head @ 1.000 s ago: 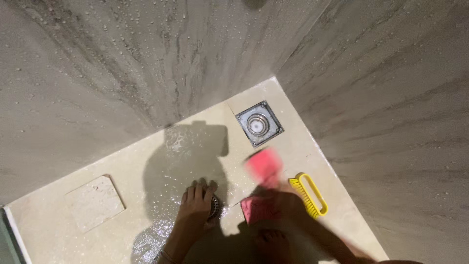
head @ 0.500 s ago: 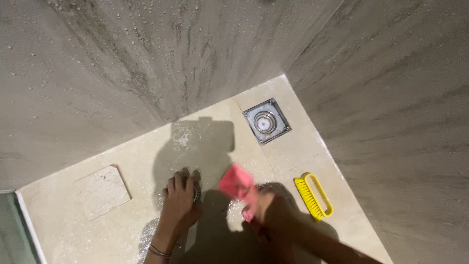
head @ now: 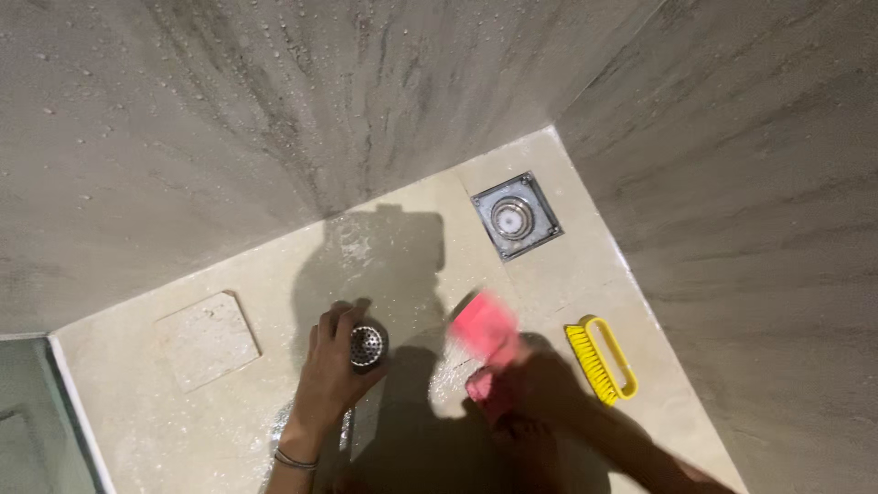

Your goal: The person scrubs the shower floor and drain using a sponge and brushes, then picks up and scrubs a loose floor tile before replacing it.

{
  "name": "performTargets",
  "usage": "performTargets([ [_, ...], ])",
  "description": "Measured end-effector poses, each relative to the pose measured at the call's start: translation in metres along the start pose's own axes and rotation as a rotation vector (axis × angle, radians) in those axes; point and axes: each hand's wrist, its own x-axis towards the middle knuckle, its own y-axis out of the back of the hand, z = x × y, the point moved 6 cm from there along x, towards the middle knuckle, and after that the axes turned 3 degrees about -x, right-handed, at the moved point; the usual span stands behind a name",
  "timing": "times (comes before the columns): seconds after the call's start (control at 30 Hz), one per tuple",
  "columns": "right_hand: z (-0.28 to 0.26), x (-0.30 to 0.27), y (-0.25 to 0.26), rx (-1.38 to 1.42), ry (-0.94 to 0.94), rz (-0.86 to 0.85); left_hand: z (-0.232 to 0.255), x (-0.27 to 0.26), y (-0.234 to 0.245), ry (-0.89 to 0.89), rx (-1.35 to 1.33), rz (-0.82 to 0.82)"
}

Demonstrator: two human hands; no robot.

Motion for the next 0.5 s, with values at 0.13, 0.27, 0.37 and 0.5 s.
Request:
performTargets([
  [0.13, 0.039, 0.007, 0.062, 0.052, -0.011, 0.322, -0.025, -0.013, 0.021, 0.23, 0.031, -0.067],
  [0.27, 0.035, 0.01, 0.035, -0.017, -0.225, 0.072, -0.067, -0.032, 0.083, 0.147, 0.421, 0.342],
  [0.37, -0.011, 0.007, -0.005, -0.077, -0.066, -0.07, -0.134, -0.049, 0.096, 0.625, 0.621, 0.182],
  [0.5, -0.058, 0.001, 0.006, -0.059, 0.094, -0.089, -0.161, -0.052, 0.097, 0.54, 0.363, 0.33],
])
